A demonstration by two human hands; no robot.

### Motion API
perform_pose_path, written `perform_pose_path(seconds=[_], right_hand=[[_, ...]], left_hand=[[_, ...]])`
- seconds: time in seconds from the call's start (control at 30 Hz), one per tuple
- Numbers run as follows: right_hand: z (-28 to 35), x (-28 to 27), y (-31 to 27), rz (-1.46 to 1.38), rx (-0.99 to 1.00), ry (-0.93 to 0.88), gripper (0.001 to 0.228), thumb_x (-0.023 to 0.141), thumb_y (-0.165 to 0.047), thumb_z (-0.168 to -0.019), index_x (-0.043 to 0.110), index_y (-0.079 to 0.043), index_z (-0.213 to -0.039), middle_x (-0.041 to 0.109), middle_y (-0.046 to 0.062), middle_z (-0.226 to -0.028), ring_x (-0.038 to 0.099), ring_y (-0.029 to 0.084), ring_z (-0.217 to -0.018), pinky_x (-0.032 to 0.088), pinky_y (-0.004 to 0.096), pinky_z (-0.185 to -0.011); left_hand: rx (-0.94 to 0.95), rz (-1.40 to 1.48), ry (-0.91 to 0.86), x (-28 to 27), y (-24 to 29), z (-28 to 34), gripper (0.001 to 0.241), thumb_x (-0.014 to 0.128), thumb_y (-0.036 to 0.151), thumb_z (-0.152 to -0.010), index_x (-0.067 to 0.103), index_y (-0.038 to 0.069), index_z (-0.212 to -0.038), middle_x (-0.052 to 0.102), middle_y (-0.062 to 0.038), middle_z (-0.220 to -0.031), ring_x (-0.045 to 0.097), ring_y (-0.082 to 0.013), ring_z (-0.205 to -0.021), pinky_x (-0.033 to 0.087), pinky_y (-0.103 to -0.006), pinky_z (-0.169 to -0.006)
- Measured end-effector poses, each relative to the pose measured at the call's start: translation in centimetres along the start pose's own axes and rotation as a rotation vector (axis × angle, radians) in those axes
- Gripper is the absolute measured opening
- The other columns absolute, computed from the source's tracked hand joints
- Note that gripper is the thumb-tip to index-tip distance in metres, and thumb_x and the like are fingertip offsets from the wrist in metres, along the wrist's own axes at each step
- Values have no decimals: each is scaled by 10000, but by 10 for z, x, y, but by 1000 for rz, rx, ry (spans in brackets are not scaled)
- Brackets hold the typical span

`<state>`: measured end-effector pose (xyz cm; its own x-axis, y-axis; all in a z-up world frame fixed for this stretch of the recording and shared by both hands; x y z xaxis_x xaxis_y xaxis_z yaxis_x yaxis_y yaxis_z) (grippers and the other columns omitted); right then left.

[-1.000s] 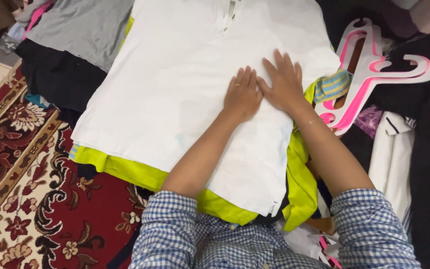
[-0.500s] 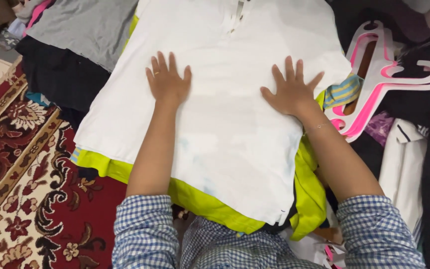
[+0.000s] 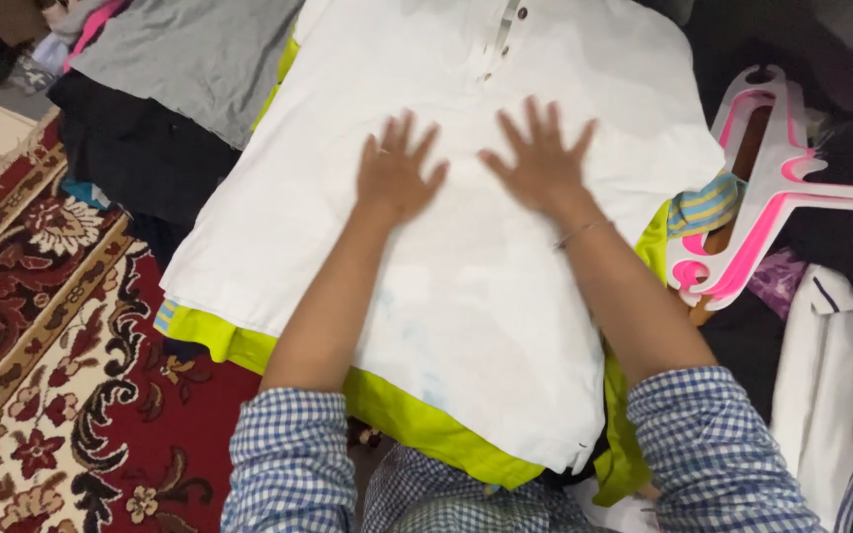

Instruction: The person buttons a white polo shirt on a hanger, then removes it and folds it. They then pick up a black t-shirt, place it on a hanger, and fold it on top of the white shirt.

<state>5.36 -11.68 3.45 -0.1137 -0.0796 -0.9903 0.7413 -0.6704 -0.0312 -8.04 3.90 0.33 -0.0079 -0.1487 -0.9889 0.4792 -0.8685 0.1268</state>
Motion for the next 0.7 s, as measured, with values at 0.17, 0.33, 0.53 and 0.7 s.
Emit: perform_pose_path(seconds=[0.17,0.33,0.53,0.7], right_hand=[[14,-29,49,-73,221,76,802,186,-706,-1003,129,-275,-1677,-58,23,-1741,-122,295,-1582,-160,793,-1088],[29,-26,43,-129,212,71,961,175,-794,-918,76,-209,-1674,-147,72,-1716,-184,337,-1557,-175,778,-1084],[61,5,12,57,-115,-80,855,218,-826,-943,132,-366,-1659,2,62,-1746,-15,342,-1595,-114,807,-1115],[100,-13,23,36,-30,-192,899,253,-875,-895,93,-409,-1648,-75,30,-1744,-88,323,-1591,-97,793,-1135]], left_hand=[[-312,44,49,-7,-51,-7,770,217,635,-1006,184,235,-1664,61,-112,-1731,9,-329,-1588,33,-535,-1260],[-350,29,59,0,-23,1,878,211,675,-958,126,149,-1656,26,-169,-1717,-48,-416,-1562,-16,-622,-1218],[-20,-2,-36,-4,68,39,799,268,617,-1022,174,158,-1669,83,-210,-1721,49,-433,-1582,60,-607,-1255],[163,78,-122,-8,86,66,746,224,565,-1044,121,175,-1671,33,-187,-1730,-7,-416,-1587,3,-632,-1246]])
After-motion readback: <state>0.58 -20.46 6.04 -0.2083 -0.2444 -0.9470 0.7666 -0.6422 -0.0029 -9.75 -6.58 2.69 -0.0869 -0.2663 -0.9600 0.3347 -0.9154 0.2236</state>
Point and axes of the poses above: each hand's wrist, its own z-axis away from the middle knuckle, its own x-axis out of the palm, y = z × x, the point moved 3 cm from there along -z, towards the middle knuckle
